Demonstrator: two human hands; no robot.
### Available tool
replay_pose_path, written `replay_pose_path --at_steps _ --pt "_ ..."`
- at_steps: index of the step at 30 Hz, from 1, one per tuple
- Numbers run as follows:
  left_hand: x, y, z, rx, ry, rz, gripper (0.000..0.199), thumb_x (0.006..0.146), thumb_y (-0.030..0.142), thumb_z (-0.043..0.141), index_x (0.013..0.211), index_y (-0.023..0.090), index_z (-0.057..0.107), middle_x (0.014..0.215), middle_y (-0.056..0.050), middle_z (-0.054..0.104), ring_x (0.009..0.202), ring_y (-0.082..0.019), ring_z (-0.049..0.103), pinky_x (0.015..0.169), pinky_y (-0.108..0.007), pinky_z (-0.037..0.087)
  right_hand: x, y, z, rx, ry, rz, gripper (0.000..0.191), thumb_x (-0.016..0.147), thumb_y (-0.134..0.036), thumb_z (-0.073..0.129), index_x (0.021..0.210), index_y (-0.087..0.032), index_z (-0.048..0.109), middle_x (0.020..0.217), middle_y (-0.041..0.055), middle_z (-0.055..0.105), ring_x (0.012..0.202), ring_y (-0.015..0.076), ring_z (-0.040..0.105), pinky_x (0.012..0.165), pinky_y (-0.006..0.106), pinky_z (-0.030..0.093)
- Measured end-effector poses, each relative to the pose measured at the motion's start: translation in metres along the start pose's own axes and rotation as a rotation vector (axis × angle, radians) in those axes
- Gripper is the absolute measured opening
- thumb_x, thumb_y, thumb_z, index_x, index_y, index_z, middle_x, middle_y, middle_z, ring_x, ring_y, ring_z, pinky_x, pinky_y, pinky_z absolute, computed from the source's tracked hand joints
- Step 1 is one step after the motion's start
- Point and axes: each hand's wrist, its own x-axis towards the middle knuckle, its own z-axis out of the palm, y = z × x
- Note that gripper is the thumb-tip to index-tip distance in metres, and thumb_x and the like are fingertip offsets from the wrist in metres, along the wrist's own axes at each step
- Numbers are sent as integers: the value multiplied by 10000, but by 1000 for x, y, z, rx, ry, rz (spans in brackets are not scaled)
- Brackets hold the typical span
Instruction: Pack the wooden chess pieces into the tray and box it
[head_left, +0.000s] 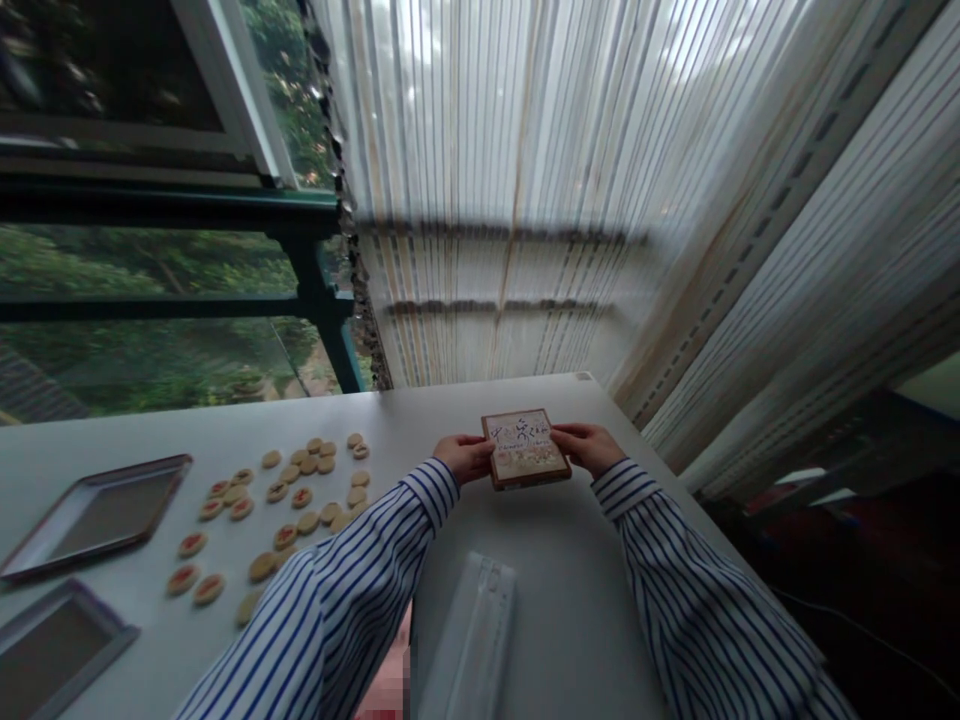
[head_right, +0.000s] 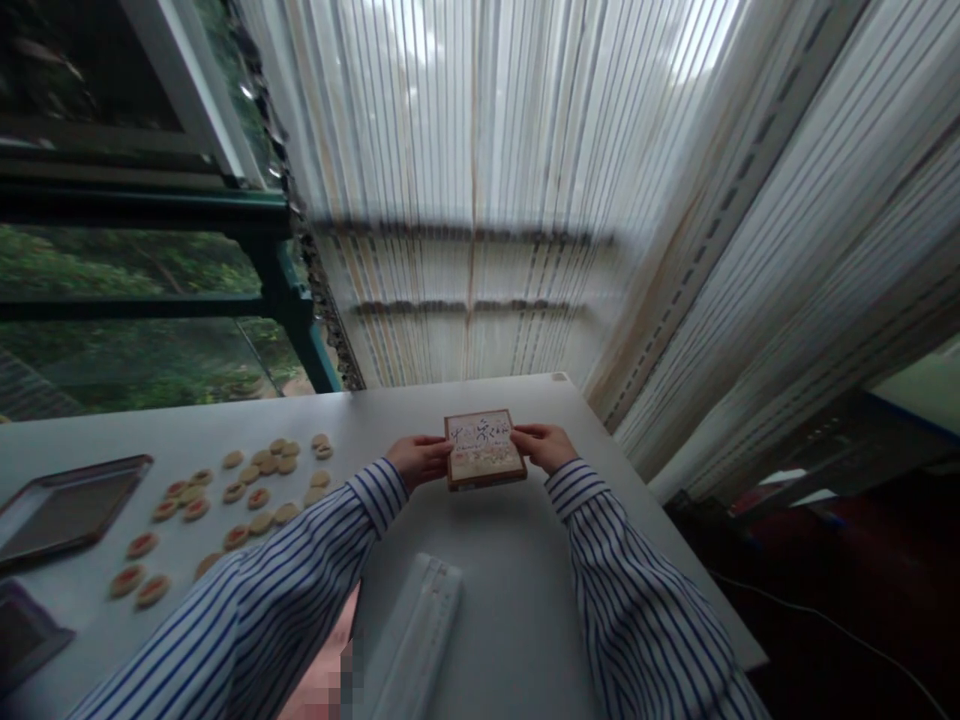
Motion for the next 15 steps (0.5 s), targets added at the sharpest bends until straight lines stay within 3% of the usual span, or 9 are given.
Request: replay_pose_path --at_steps 9,15 --pt "24 0 33 33 9 -3 346 662 75 657 970 41 502 690 -100 639 565 -159 620 597 -301 510 25 0 -23 -6 24 33 271 538 -235 724 777 -114 677 544 23 631 421 72 494 351 160 310" --pt "45 -1 50 102 -5 -59 319 797 255 528 1074 101 487 1034 -109 548 871 -186 562 729 -362 479 50 10 -33 -53 44 50 257 555 -236 724 771 -112 661 556 21 629 446 88 519 390 187 375"
